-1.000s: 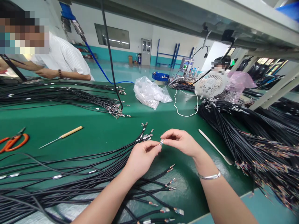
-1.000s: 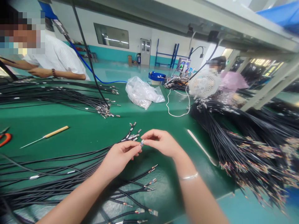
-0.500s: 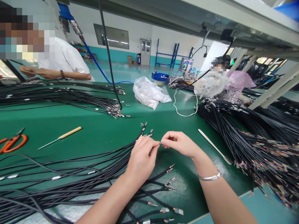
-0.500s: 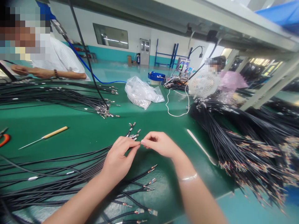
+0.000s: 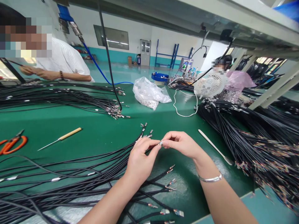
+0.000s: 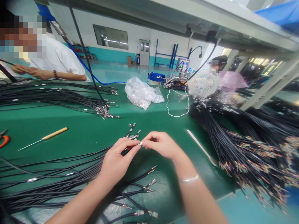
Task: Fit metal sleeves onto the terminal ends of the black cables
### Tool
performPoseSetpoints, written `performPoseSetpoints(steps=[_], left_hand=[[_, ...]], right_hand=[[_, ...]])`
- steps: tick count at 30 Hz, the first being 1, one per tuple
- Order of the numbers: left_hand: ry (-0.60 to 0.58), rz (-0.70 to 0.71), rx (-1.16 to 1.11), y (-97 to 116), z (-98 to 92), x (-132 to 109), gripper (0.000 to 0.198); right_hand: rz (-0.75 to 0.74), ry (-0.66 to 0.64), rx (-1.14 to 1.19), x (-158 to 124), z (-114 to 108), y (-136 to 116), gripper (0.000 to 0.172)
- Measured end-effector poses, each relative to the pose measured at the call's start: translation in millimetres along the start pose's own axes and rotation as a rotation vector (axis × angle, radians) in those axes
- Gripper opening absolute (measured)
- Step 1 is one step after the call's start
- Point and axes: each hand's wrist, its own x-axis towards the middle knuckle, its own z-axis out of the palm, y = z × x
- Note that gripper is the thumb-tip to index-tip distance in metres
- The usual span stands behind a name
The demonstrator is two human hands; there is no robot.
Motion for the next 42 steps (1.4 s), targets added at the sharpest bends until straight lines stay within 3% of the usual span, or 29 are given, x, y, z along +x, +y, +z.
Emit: performPoseSetpoints(steps=[13, 19, 23, 27, 33, 42], left_hand=[[0.045, 0.075, 0.011, -2.8, 1.6, -0.7, 0.006], [-0.064, -0.134, -0.072, -0.6, 1.3, -0.9, 0.011], [-0.208, -0.374, -0.319, 0.6, -4.2, 5.0, 0.014], [-0.276, -0.542, -0.565, 0.0, -7.6, 10.1, 0.014], [-0.261, -0.612, -0.701, -0.8, -7.2, 9.9, 0.011], [-0.316, -0.654, -0.696, -3.8, -7.7, 12.3, 0.018]], right_hand=[[-0.001, -0.016, 0.006, -0.1, -0.2, 1.7, 0.012], [0.000, -0.011, -0.045, -0.3, -3.0, 3.8, 0.013], [-0.005, -0.013, -0.047, -0.4, -3.4, 4.0, 0.013], [-0.001, -0.034, -0.025, -1.1, -1.4, 3.7, 0.013], [-0.003, -0.070, 0.026, -0.7, 0.4, 1.7, 0.010], [0.032, -0.045, 0.061, 2.2, -2.4, 6.7, 0.016]])
